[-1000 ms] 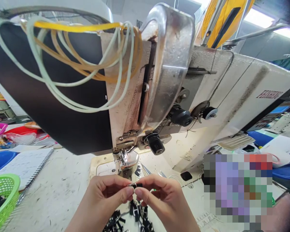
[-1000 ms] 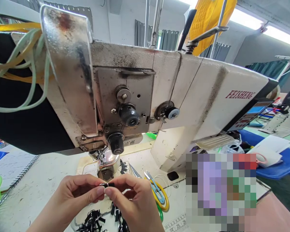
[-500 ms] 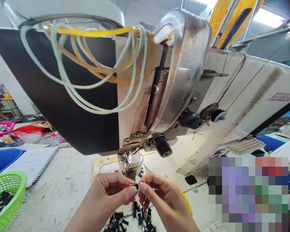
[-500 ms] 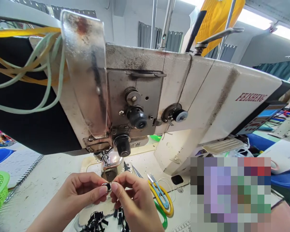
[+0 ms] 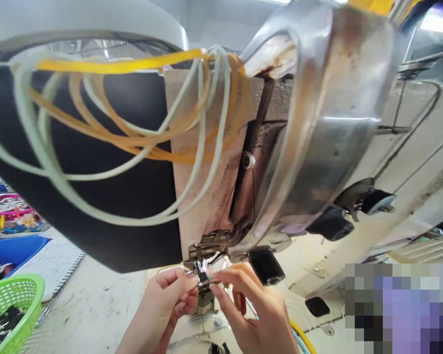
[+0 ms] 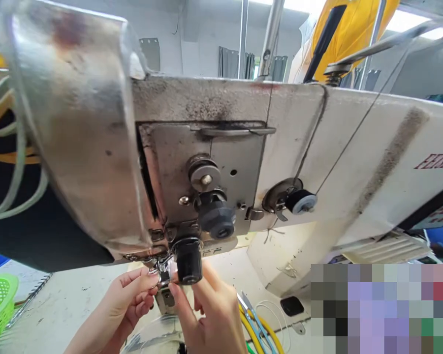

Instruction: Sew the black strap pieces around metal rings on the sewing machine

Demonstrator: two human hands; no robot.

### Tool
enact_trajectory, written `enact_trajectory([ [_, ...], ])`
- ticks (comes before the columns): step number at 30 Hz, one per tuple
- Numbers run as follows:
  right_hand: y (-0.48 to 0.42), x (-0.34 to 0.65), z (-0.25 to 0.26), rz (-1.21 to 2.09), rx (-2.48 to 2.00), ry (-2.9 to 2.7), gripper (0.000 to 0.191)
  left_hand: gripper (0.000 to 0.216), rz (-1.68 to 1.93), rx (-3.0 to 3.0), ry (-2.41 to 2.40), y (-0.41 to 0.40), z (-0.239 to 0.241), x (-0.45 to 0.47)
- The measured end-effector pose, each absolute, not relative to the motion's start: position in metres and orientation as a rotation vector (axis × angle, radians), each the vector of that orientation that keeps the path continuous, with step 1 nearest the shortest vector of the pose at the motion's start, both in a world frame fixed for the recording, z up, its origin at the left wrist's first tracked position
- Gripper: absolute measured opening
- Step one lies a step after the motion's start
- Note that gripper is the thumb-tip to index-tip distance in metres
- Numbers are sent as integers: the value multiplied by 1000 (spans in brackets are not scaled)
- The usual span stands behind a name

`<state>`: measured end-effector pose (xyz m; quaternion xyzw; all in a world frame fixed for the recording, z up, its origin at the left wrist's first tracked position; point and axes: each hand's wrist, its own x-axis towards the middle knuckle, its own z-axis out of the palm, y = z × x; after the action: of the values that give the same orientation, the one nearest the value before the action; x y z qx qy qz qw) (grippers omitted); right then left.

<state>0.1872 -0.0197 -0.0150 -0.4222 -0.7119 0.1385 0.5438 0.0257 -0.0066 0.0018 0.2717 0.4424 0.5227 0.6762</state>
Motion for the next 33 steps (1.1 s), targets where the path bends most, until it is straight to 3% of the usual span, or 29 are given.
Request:
enact_trajectory([
  [5,-15,196,-18,61,-917,-1857,37,21,1245,495,1024,0,-1,30],
  [22,-9,197,-20,-262,-871,-1894,38,18,1323,463,1000,7,-14,24],
  [33,-14,203,-20,63,-882,-1966,47,14,1190,665,925,17,4,24],
])
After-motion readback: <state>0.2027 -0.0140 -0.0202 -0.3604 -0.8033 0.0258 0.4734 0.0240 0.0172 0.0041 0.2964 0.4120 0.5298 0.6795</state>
